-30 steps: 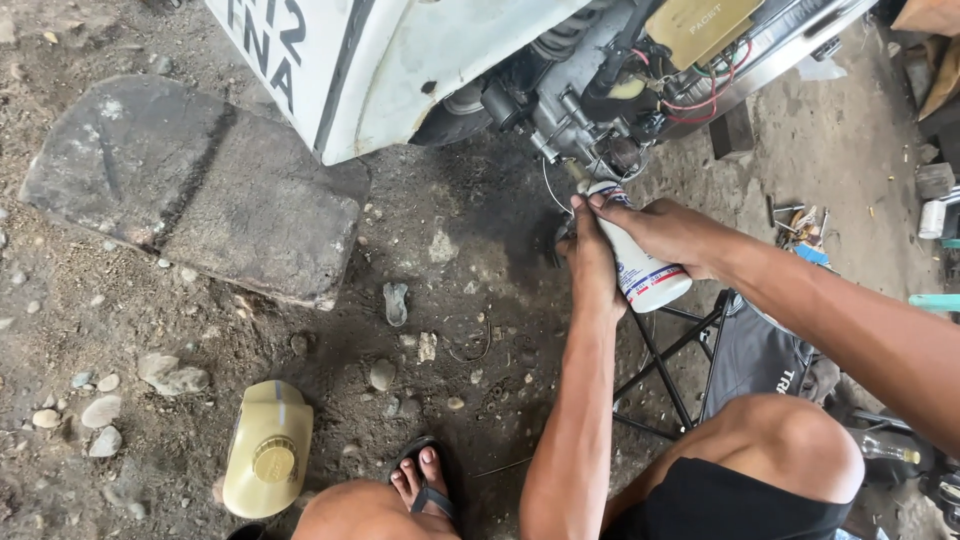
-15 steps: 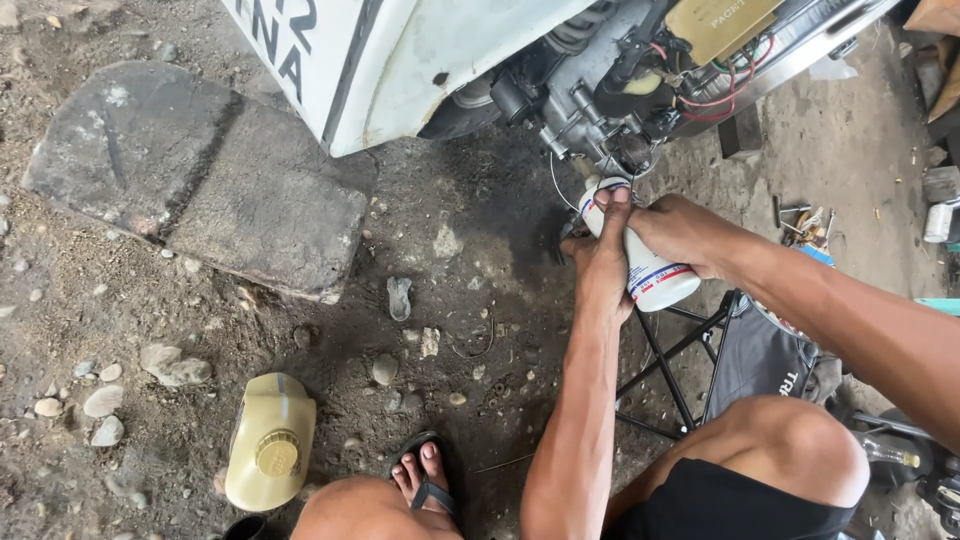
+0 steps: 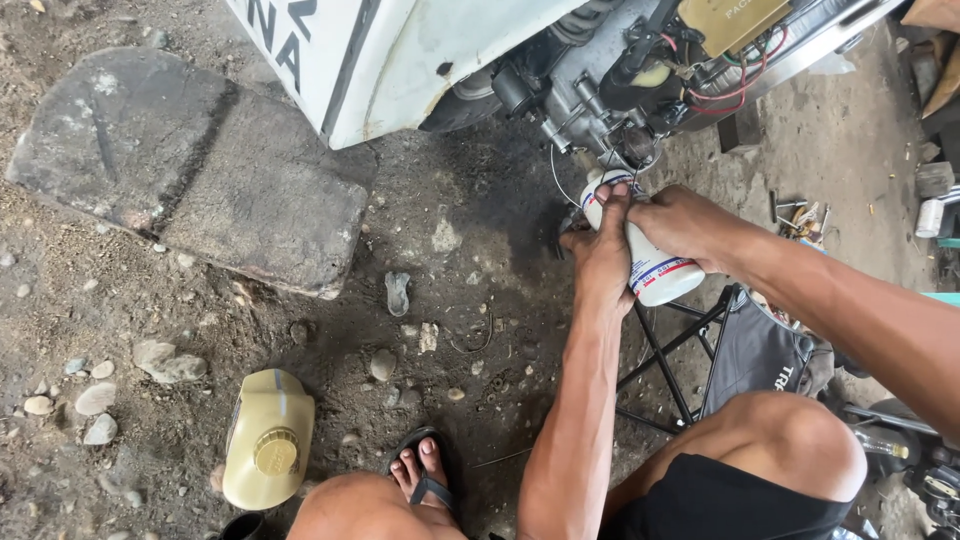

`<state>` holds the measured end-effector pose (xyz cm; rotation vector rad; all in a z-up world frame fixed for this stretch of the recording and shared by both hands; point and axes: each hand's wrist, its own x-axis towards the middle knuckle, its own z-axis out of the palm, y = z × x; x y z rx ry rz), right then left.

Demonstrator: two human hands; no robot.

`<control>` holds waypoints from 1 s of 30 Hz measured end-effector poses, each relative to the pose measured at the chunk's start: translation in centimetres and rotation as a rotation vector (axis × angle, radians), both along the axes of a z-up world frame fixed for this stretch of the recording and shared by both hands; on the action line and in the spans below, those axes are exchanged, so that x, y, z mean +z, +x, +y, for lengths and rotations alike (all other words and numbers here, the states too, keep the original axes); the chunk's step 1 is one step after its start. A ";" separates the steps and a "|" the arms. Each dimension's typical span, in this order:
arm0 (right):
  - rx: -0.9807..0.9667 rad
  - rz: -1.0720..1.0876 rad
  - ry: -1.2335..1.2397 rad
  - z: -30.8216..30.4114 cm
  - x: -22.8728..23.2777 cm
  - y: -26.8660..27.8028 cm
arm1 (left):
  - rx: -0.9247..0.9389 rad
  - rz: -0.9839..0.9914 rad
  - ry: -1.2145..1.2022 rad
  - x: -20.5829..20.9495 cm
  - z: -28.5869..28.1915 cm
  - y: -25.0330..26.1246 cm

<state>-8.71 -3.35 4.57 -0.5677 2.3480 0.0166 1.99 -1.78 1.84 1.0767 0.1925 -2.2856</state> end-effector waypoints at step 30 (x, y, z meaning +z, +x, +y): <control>0.050 0.065 -0.020 0.1 0.3 0.4 | 0.036 0.008 -0.024 -1.0 0.2 -1.0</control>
